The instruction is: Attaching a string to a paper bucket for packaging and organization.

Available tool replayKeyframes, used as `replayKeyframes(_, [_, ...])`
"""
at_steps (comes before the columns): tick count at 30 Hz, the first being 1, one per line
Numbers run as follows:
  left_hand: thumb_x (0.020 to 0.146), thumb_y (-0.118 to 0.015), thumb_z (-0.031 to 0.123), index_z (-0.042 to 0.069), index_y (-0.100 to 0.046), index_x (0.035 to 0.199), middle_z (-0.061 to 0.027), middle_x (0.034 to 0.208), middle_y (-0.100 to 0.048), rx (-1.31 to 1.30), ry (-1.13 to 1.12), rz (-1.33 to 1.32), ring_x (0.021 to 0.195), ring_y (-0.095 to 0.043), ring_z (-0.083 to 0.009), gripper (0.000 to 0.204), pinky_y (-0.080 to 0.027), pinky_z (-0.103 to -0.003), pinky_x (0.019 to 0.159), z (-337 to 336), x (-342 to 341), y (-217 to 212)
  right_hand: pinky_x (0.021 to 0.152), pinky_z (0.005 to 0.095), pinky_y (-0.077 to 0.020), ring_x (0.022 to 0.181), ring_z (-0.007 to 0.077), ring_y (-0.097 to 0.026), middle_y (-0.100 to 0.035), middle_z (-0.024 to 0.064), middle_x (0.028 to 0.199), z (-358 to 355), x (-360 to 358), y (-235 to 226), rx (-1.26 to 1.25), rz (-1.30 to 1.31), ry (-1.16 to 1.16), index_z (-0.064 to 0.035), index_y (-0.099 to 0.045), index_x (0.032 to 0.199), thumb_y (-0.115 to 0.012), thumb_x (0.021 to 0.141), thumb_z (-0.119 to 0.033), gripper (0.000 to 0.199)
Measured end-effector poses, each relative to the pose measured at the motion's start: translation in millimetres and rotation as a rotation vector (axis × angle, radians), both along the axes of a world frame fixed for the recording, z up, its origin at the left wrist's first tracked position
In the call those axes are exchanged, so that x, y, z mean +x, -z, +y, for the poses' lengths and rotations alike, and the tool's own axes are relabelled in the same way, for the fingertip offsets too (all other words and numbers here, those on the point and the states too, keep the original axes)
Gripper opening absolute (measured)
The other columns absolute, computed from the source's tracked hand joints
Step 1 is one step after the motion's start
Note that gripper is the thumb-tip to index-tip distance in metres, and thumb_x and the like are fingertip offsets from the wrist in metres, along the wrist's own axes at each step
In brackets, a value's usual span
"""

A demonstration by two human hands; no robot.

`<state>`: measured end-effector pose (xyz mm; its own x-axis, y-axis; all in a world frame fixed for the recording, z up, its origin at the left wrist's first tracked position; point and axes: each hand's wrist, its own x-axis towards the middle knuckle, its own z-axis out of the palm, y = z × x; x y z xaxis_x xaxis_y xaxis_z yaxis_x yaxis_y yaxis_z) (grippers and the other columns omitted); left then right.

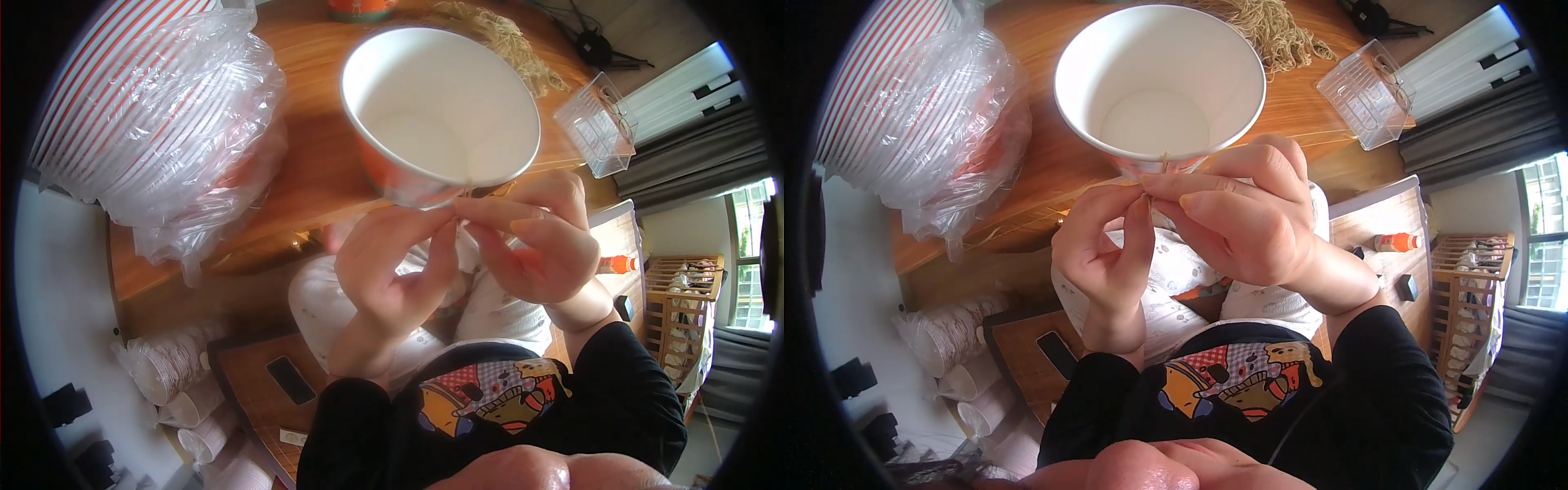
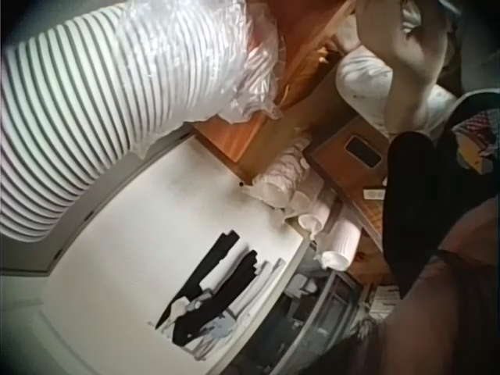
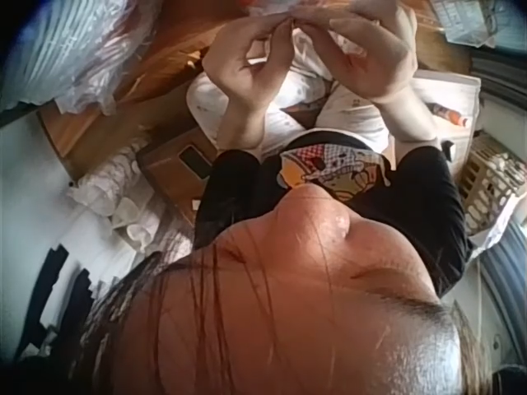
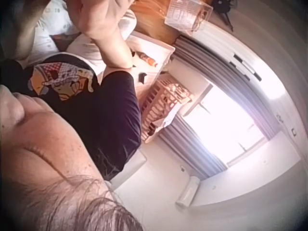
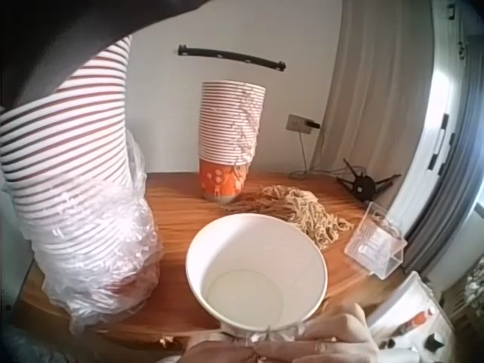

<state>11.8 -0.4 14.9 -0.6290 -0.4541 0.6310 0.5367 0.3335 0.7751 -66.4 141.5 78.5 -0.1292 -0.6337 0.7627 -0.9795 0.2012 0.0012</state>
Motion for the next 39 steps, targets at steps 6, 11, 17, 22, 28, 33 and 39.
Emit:
replayKeyframes(6, [0.078,-0.066,-0.011,-0.005,-0.069,0.091,-0.0128,0.088,-0.07,-0.02,-0.013,-0.016,0.08,-0.067,-0.0173,0.015,-0.053,-0.026,0.072,0.3,1.2,1.1,0.067,0.0268,-0.0412,0.078,0.0146,-0.062,-0.074,0.005,0.098,-1.4,5.5,-0.3,-0.054,-0.093,0.022,-0.007,-0.05,0.105,-0.085,0.069,-0.006,0.05])
replayKeyframes(11, [0.077,-0.066,-0.011,-0.005,-0.069,0.092,-0.0126,0.09,-0.07,-0.018,-0.018,-0.02,0.079,-0.067,-0.0159,0.017,-0.054,-0.025,0.07,2.2,-0.1,1.4,0.067,0.0267,-0.04,0.079,0.0144,-0.061,-0.074,0.0054,0.099,0.0,3.6,-1.4,-0.02,-0.01,0.035,-0.0066,-0.052,0.105,-0.084,0.069,-0.006,0.049])
replayKeyframes(17, [0.077,-0.066,-0.011,-0.005,-0.069,0.093,-0.012,0.089,-0.069,-0.035,-0.009,-0.025,0.077,-0.067,-0.0152,0.018,-0.054,-0.024,0.068,1.9,0.5,-0.5,0.068,0.027,-0.0402,0.079,0.0146,-0.061,-0.074,0.0054,0.101,1.0,1.9,-0.2,-0.038,0.005,0.013,-0.0063,-0.052,0.106,-0.083,0.067,-0.003,0.05])
replayKeyframes(22, [0.076,-0.067,-0.011,-0.004,-0.07,0.093,-0.0115,0.087,-0.069,-0.033,-0.012,-0.039,0.077,-0.067,-0.015,0.018,-0.054,-0.024,0.068,2.3,0.2,-1.3,0.068,0.028,-0.0412,0.081,0.0154,-0.061,-0.074,0.0054,0.102,0.6,4.8,4.4,-0.069,-0.063,0.033,-0.0068,-0.052,0.106,-0.083,0.065,-0.001,0.052])
replayKeyframes(28, [0.077,-0.066,-0.012,-0.004,-0.07,0.094,-0.012,0.089,-0.07,0.008,0.01,-0.042,0.077,-0.067,-0.0152,0.019,-0.054,-0.025,0.07,3.7,-1.4,-1.4,0.068,0.0291,-0.0421,0.08,0.0168,-0.062,-0.073,0.0039,0.1,3.3,2.6,4.1,-0.064,-0.053,0.021,-0.0076,-0.053,0.106,-0.083,0.064,0.0,0.053])
replayKeyframes(33, [0.077,-0.067,-0.013,-0.004,-0.07,0.093,-0.0123,0.089,-0.07,-0.011,0.003,-0.03,0.078,-0.067,-0.0157,0.018,-0.054,-0.026,0.071,2.5,-1.1,0.1,0.068,0.0298,-0.0424,0.079,0.0171,-0.062,-0.072,0.0028,0.096,3.4,3.4,2.3,-0.021,-0.008,0.01,-0.0076,-0.053,0.106,-0.084,0.065,-0.001,0.051])
replayKeyframes(39, [0.077,-0.068,-0.012,-0.005,-0.069,0.091,-0.0126,0.089,-0.07,-0.03,-0.033,-0.05,0.08,-0.067,-0.0159,0.016,-0.053,-0.025,0.073,3.4,0.3,1.2,0.069,0.0293,-0.0421,0.079,0.017,-0.063,-0.072,0.0028,0.095,0.5,0.7,4.0,-0.07,0.004,0.012,-0.0071,-0.054,0.105,-0.084,0.065,-0.001,0.05])
